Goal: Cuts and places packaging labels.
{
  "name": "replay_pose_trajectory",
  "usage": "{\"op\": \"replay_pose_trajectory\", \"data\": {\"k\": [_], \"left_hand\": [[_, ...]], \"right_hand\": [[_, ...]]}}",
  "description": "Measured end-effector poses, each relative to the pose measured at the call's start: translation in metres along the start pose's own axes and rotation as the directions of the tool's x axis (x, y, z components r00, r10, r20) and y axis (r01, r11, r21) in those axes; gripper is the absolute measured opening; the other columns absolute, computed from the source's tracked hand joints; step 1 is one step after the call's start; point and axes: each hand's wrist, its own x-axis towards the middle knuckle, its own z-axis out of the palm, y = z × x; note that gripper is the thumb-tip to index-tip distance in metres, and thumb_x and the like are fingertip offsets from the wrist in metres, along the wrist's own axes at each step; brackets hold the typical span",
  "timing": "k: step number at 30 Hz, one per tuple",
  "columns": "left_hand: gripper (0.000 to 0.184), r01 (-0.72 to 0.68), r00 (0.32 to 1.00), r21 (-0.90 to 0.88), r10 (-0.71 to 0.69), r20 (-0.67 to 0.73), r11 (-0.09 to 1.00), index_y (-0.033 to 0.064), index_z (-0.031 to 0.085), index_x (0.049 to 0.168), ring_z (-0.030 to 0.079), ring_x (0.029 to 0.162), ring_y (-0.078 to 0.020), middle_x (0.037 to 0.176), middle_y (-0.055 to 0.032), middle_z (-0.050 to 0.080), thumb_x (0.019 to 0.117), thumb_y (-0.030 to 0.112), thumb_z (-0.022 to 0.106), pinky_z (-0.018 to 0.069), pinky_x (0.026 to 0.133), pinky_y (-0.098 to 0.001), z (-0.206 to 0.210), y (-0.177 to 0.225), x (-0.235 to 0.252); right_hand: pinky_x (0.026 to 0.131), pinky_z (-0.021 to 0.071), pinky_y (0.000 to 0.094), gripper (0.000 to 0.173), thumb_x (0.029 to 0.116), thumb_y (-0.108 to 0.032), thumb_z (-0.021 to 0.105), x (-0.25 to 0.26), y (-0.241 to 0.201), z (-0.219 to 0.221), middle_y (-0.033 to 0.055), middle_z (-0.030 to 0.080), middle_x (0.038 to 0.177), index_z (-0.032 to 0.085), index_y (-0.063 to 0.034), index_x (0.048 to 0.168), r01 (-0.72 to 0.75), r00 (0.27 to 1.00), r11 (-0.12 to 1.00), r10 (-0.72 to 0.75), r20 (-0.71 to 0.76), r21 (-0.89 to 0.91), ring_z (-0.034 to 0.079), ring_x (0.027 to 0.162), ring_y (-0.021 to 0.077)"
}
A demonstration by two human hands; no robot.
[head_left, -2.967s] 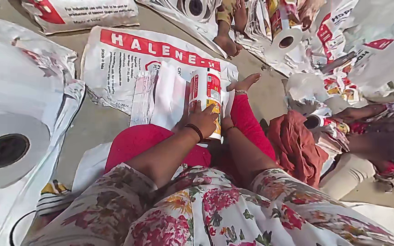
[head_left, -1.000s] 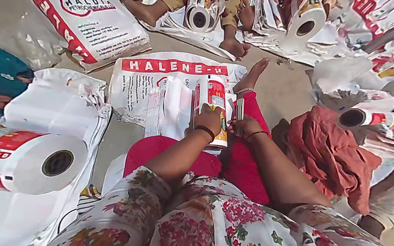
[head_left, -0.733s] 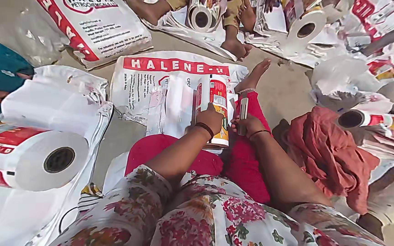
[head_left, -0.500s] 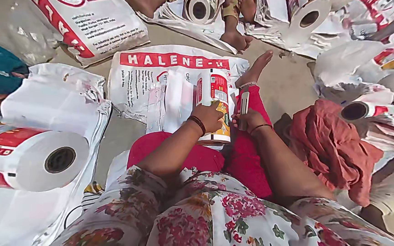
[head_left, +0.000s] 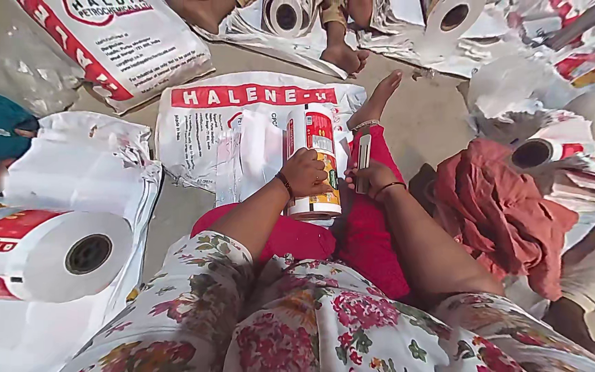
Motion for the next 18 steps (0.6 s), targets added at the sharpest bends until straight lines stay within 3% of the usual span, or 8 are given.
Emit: {"op": "replay_pose_trajectory", "data": {"k": [5, 12, 18], "left_hand": [[0.064, 0.082, 0.997, -0.060, -0.083, -0.008, 0.995, 0.0068, 0.062, 0.067, 0.063, 0.086, -0.0335, 0.073, -0.0103, 0.062, 0.1021, 0.057, 0.044, 0.0482, 0.085, -0.0516, -0.003, 0.007, 0.002], [0.069, 0.138, 0.990, -0.015, -0.139, -0.031, 0.990, 0.0064, 0.057, 0.064, 0.064, 0.083, -0.0346, 0.069, -0.0114, 0.060, 0.1047, 0.057, 0.033, 0.0486, 0.082, -0.0524, -0.001, 0.008, -0.002], [0.070, 0.165, 0.966, 0.021, -0.166, 0.196, 0.986, 0.0075, 0.065, 0.073, 0.063, 0.095, -0.0355, 0.080, -0.0116, 0.064, 0.1037, 0.063, 0.035, 0.0501, 0.090, -0.0543, -0.021, 0.010, 0.005]], "right_hand": [[0.071, 0.0605, 0.0357, 0.029, 0.1021, -0.002, 0.050, 0.002, -0.002, -0.004, 0.0104, 0.068, 0.100, 0.049, -0.0048, 0.131, 0.005, 1.000, 1.000, -0.005, 0.005, 0.031, 0.070, 0.081, 0.0197], [0.072, 0.0608, 0.0360, 0.029, 0.1029, -0.004, 0.049, 0.006, -0.002, -0.014, 0.0107, 0.068, 0.101, 0.046, -0.0052, 0.131, -0.012, 1.000, 0.996, 0.010, 0.023, 0.086, 0.071, 0.083, 0.0204], [0.072, 0.0610, 0.0358, 0.026, 0.1031, -0.005, 0.049, 0.008, -0.002, -0.019, 0.0103, 0.069, 0.100, 0.047, -0.0067, 0.130, -0.035, 0.998, 0.992, 0.029, 0.054, 0.119, 0.071, 0.083, 0.0202]]}}
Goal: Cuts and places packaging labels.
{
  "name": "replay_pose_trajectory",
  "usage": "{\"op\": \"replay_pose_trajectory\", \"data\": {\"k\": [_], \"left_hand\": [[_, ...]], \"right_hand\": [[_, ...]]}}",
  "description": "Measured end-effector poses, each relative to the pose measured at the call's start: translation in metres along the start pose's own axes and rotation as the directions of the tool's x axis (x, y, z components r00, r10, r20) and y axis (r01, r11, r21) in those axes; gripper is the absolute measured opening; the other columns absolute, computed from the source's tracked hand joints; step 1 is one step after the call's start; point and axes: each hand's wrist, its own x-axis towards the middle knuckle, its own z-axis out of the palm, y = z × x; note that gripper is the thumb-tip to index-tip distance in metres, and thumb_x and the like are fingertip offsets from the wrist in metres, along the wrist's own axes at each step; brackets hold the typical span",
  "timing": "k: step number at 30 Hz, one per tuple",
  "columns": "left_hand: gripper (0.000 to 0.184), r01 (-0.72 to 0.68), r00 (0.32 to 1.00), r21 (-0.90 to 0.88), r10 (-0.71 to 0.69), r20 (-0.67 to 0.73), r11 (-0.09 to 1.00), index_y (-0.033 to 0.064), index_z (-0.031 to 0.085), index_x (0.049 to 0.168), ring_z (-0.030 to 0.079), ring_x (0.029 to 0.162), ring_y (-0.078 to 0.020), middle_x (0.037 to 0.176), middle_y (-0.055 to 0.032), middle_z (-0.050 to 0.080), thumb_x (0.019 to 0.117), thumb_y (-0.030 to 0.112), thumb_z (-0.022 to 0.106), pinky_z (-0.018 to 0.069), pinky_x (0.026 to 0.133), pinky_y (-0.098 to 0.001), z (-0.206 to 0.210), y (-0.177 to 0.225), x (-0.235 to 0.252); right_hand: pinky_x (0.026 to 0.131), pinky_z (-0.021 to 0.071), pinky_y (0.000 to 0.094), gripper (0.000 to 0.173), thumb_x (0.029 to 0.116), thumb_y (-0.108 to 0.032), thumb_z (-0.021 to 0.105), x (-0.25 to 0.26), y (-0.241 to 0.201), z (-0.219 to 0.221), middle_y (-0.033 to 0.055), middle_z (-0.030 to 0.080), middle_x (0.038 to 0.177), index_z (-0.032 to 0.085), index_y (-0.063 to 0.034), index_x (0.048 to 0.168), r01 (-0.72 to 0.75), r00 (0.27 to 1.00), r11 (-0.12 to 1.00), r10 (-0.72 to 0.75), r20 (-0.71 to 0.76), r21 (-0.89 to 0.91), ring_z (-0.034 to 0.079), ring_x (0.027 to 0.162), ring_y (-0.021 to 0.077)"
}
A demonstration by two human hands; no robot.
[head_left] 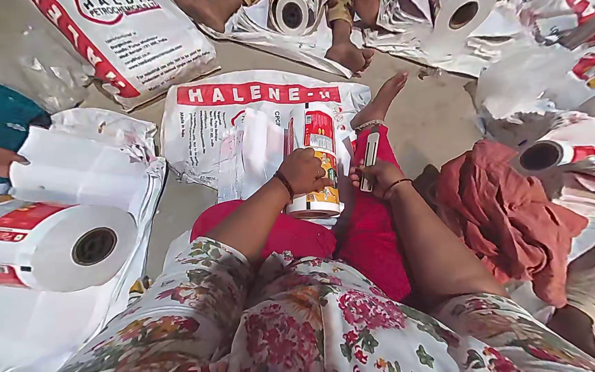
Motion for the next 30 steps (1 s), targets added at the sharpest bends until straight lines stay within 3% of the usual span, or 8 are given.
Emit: {"op": "replay_pose_trajectory", "data": {"k": [8, 14, 17, 20, 22, 25, 27, 30], "left_hand": [[0.060, 0.074, 0.995, -0.013, -0.075, -0.072, 0.997, 0.0144, 0.076, 0.094, 0.054, 0.132, -0.0363, 0.117, -0.0071, 0.072, 0.0969, 0.068, 0.049, 0.0399, 0.108, -0.0619, -0.006, -0.002, -0.013], [0.048, 0.120, 0.989, -0.035, -0.123, -0.079, 0.992, 0.0131, 0.076, 0.102, 0.060, 0.119, -0.0402, 0.114, -0.0104, 0.072, 0.1032, 0.052, 0.049, 0.0426, 0.103, -0.0624, -0.015, -0.005, -0.014], [0.049, 0.131, 0.991, -0.066, -0.132, -0.007, 0.989, 0.0119, 0.076, 0.102, 0.059, 0.119, -0.0399, 0.112, -0.0129, 0.070, 0.1019, 0.055, 0.052, 0.0425, 0.104, -0.0604, -0.008, -0.010, -0.016], [0.051, 0.053, 0.995, -0.132, -0.064, -0.082, 0.990, 0.0088, 0.077, 0.100, 0.061, 0.118, -0.0417, 0.110, -0.0162, 0.071, 0.1023, 0.053, 0.052, 0.0469, 0.101, -0.0589, 0.010, -0.017, -0.013], [0.053, -0.001, 0.989, -0.183, -0.026, -0.143, 0.983, 0.0064, 0.077, 0.096, 0.062, 0.118, -0.0420, 0.108, -0.0172, 0.072, 0.1041, 0.050, 0.049, 0.0484, 0.100, -0.0588, 0.014, -0.020, -0.013], [0.053, -0.014, 0.991, -0.210, -0.014, -0.131, 0.978, 0.0051, 0.077, 0.095, 0.066, 0.114, -0.0385, 0.104, -0.0159, 0.073, 0.1070, 0.046, 0.046, 0.0494, 0.101, -0.0560, 0.008, -0.022, -0.010], [0.053, 0.016, 0.998, -0.241, -0.032, -0.061, 0.970, 0.0025, 0.077, 0.102, 0.064, 0.119, -0.0382, 0.111, -0.0179, 0.073, 0.1088, 0.043, 0.045, 0.0463, 0.107, -0.0545, 0.003, -0.023, -0.010], [0.054, 0.020, 1.000, -0.251, -0.015, 0.021, 0.968, 0.0023, 0.076, 0.112, 0.062, 0.126, -0.0368, 0.120, -0.0189, 0.071, 0.1097, 0.045, 0.042, 0.0421, 0.114, -0.0532, 0.002, -0.023, -0.005]], "right_hand": [[0.067, 0.0593, 0.0356, 0.021, 0.1048, -0.004, 0.045, 0.002, -0.002, -0.004, 0.0124, 0.068, 0.095, 0.049, -0.0013, 0.126, 0.004, 0.996, 0.992, -0.016, 0.091, 0.124, 0.068, 0.074, 0.0200], [0.067, 0.0582, 0.0344, 0.023, 0.1044, -0.004, 0.045, -0.015, 0.000, 0.000, 0.0107, 0.066, 0.094, 0.046, -0.0027, 0.127, 0.044, 0.999, 0.987, -0.047, 0.013, 0.157, 0.067, 0.074, 0.0182], [0.061, 0.0555, 0.0307, 0.029, 0.1043, -0.002, 0.047, -0.043, 0.000, 0.014, 0.0097, 0.065, 0.094, 0.044, -0.0019, 0.134, 0.129, 0.984, 0.988, -0.118, -0.134, 0.080, 0.063, 0.067, 0.0150], [0.054, 0.0520, 0.0274, 0.028, 0.1030, -0.001, 0.049, -0.104, -0.023, 0.011, 0.0084, 0.065, 0.088, 0.048, -0.0009, 0.131, 0.289, 0.893, 0.957, -0.269, -0.360, 0.000, 0.059, 0.059, 0.0125], [0.054, 0.0511, 0.0268, 0.030, 0.1013, 0.000, 0.050, -0.161, -0.058, -0.005, 0.0076, 0.066, 0.087, 0.047, 0.0007, 0.131, 0.418, 0.752, 0.889, -0.454, -0.478, -0.187, 0.058, 0.059, 0.0106], [0.062, 0.0558, 0.0357, 0.028, 0.1000, 0.000, 0.049, -0.268, -0.134, -0.051, 0.0100, 0.062, 0.087, 0.049, 0.0047, 0.127, 0.524, 0.357, 0.671, -0.733, -0.580, -0.525, 0.062, 0.067, 0.0161], [0.065, 0.0586, 0.0366, 0.020, 0.1054, -0.009, 0.042, -0.356, -0.193, -0.069, 0.0086, 0.062, 0.089, 0.049, 0.0005, 0.122, 0.595, 0.153, 0.520, -0.822, -0.549, -0.613, 0.064, 0.072, 0.0165], [0.086, 0.0591, 0.0392, 0.032, 0.1075, -0.019, 0.043, -0.503, -0.255, -0.041, 0.0103, 0.066, 0.112, 0.053, -0.0044, 0.135, 0.645, -0.242, 0.174, -0.877, -0.415, -0.744, 0.067, 0.099, 0.0190]]}}
